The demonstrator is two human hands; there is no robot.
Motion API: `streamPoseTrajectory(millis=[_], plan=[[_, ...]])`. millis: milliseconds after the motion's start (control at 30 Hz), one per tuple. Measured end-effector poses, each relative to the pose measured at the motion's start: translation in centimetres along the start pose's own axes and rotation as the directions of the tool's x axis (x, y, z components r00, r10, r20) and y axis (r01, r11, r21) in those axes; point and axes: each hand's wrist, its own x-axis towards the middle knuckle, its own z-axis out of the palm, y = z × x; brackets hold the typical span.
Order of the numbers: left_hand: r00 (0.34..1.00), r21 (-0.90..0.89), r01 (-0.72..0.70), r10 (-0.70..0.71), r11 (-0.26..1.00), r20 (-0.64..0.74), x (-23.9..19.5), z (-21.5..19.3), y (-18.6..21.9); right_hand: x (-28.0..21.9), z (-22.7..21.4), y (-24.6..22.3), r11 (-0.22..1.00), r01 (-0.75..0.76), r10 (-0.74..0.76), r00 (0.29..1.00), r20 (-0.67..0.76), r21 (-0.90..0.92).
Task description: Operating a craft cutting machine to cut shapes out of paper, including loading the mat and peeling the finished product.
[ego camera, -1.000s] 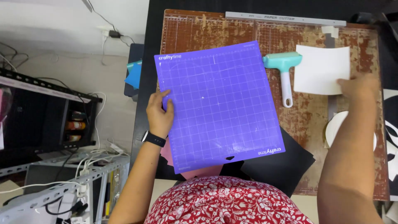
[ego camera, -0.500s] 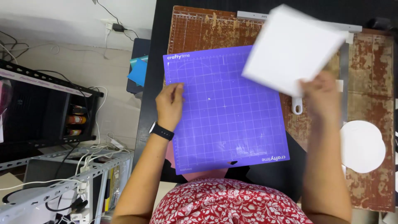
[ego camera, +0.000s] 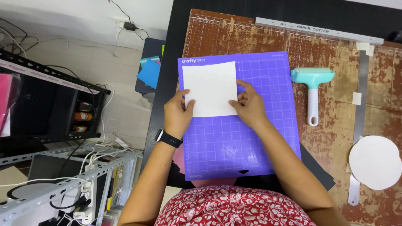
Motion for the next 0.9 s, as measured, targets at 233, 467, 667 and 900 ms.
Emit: streamPoseTrajectory(millis=[233,467,667,900], plan=[[1.000,0.028,-0.014,0.014,1.000,0.001,0.1,-0.4,1.0,0.6,0.2,0.6,1.000,0.014,-0.014,1.000,-0.021,0.000],[0.999,0.051,-0.035,0.035,0.998,0.001,-0.1,-0.5,1.2,1.6,0.7,3.4,0.999,0.042,-0.042,0.998,-0.036,0.008],[0.998,0.069,-0.056,0.057,0.996,-0.004,0.0,-0.3,1.2,1.2,0.5,2.3,0.999,0.047,-0.048,0.998,-0.041,-0.017],[0.996,0.099,-0.090,0.091,0.991,-0.010,-0.1,-0.2,1.1,1.4,0.5,2.7,0.997,0.049,-0.052,0.998,-0.042,-0.055]])
